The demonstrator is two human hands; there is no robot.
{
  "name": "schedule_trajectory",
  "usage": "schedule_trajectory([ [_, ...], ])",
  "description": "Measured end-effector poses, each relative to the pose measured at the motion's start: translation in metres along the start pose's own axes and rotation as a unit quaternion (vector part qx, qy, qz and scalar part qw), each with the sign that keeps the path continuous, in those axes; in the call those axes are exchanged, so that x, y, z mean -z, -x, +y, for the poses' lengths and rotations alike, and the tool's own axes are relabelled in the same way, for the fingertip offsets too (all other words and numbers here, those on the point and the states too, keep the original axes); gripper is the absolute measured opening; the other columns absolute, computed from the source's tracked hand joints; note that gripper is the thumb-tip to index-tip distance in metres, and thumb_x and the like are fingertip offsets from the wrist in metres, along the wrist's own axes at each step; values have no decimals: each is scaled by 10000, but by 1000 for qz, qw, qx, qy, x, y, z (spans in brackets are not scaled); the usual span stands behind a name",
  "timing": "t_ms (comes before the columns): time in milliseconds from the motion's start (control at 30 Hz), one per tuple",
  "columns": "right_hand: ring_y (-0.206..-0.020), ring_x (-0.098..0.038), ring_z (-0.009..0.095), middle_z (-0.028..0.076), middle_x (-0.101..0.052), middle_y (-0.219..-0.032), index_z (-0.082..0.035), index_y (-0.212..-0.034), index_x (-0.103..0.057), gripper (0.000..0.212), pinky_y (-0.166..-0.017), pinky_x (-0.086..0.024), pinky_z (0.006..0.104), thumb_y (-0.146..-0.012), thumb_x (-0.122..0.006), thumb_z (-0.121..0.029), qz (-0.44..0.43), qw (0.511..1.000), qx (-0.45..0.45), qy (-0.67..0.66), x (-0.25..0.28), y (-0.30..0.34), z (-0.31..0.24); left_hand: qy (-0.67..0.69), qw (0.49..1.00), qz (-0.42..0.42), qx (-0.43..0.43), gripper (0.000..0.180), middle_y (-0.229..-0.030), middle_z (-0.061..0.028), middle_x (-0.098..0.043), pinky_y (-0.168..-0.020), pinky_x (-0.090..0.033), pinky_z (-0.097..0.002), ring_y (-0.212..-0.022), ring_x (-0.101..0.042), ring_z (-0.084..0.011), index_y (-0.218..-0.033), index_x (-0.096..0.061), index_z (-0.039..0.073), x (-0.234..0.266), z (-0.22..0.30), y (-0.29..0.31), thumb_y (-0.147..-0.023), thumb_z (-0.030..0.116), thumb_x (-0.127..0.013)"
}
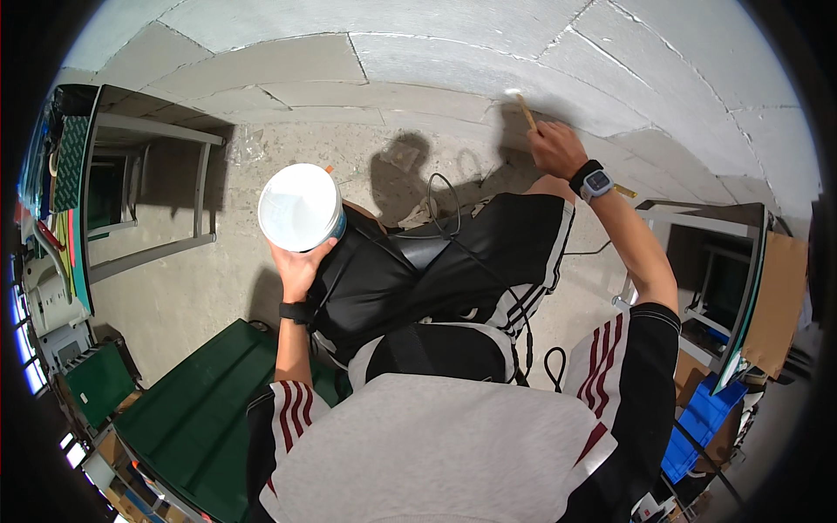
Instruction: The person is applying white paint or plaster to a brick wall using a wide brush.
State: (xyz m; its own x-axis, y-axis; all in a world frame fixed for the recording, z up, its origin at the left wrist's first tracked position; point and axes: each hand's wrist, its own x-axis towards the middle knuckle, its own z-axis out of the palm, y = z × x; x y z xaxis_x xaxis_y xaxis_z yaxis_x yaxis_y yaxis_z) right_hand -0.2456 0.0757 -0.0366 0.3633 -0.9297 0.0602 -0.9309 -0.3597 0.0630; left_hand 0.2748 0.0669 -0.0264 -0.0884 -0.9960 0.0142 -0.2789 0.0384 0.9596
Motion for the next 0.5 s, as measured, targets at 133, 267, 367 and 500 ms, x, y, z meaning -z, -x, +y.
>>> schedule_trajectory([
  [133, -772, -625, 286, 107, -580, -818, -53, -846, -583, 48, -724, -523, 401, -806, -577, -77, 61, 994, 58, -72, 8, -26, -25, -56, 998, -19, -3, 1011, -1345, -156, -489, -1021, -444, -394, -1219, -519, -265, -1406, -299, 4, 3, -8, -3, -619, 94, -927],
  [267, -776, -622, 290, 104, -558, -817, -47, -858, -567, 41, -717, -514, 409, -838, -551, -79, 88, 989, 58, -99, -3, -60, -37, -39, 999, -15, -9, 1017, -1341, -152, -489, -1030, -428, -389, -1219, -513, -261, -1408, -303, 3, -5, -8, -5, -610, 84, -929],
  [367, -784, -628, 288, 111, -581, -849, -39, -860, -579, 71, -731, -517, 405, -835, -550, -99, 81, 993, 21, -86, -16, -37, -17, -30, 999, -8, -8, 1021, -1341, -149, -486, -1041, -414, -390, -1221, -507, -265, -1408, -304, 1, -2, -11, -7, -603, 73, -928],
  [500, -771, -632, 291, 116, -612, -864, -38, -869, -602, 96, -741, -525, 414, -823, -555, -109, 38, 998, -44, -1, -9, 25, 9, -22, 1000, 0, 20, 1023, -1348, -147, -475, -1054, -400, -395, -1231, -494, -271, -1408, -307, -3, 2, -5, -4, -598, 67, -927],
])
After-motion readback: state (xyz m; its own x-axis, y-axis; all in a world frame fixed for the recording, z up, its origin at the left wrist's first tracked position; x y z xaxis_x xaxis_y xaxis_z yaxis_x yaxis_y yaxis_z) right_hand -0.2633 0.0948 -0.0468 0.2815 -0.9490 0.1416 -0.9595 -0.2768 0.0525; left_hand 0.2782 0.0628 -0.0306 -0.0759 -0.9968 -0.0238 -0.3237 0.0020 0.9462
